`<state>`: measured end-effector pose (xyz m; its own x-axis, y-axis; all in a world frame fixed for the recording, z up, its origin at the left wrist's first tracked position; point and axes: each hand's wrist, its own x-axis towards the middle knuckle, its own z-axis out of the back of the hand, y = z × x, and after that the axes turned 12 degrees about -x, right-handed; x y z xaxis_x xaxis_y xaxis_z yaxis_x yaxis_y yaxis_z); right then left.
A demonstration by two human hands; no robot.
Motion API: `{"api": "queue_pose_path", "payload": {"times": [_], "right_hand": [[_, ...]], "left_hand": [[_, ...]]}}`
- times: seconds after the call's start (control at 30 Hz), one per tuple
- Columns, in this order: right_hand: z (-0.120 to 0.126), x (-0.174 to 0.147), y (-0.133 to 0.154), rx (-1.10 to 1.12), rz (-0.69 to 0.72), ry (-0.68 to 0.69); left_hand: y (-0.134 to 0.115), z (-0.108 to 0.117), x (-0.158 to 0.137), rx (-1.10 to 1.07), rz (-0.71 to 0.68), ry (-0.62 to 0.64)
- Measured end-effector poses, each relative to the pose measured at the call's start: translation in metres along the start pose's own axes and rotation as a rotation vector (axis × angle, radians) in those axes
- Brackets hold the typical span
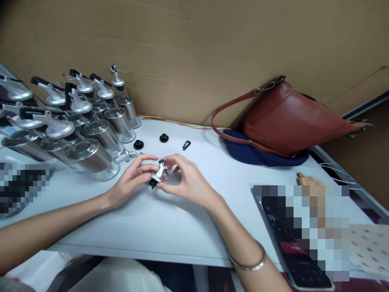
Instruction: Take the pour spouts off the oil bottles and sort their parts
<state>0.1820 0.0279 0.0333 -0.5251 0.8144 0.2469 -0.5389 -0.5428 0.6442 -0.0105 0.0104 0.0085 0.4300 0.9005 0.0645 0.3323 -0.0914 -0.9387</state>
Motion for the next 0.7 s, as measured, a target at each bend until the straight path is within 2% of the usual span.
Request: {"api": "queue_pose_path", "payload": {"times": [0.1, 0.27, 0.4, 0.5, 0.6, 0.7], "right_hand": [[0.001, 0.000, -0.003, -0.062, 0.026, -0.072], [0.000, -0.002, -0.004, -0.137, 0.030, -0.096], [0.002, -0.003, -0.001, -0.068, 0.053, -0.135], [0.003, -0.002, 0.004, 0.107, 0.008, -0.191], [0.003, -0.001, 0.007, 0.287, -0.047, -0.221], [0.002, -0.001, 0.008, 0.346, -0.068, -0.204]], "left_hand": [[0.003, 0.001, -0.002, 0.112, -0.056, 0.045], [0.008, 0.001, -0.003, 0.391, -0.174, 0.079], [-0.001, 0.000, -0.002, 0.732, -0.431, 0.095], [-0.020, -0.002, -0.008, 0.946, -0.752, 0.004], [-0.051, -0.003, -0.019, 1.008, -1.053, -0.137], [-0.100, -0.003, -0.022, 1.083, -1.144, -0.322]]}}
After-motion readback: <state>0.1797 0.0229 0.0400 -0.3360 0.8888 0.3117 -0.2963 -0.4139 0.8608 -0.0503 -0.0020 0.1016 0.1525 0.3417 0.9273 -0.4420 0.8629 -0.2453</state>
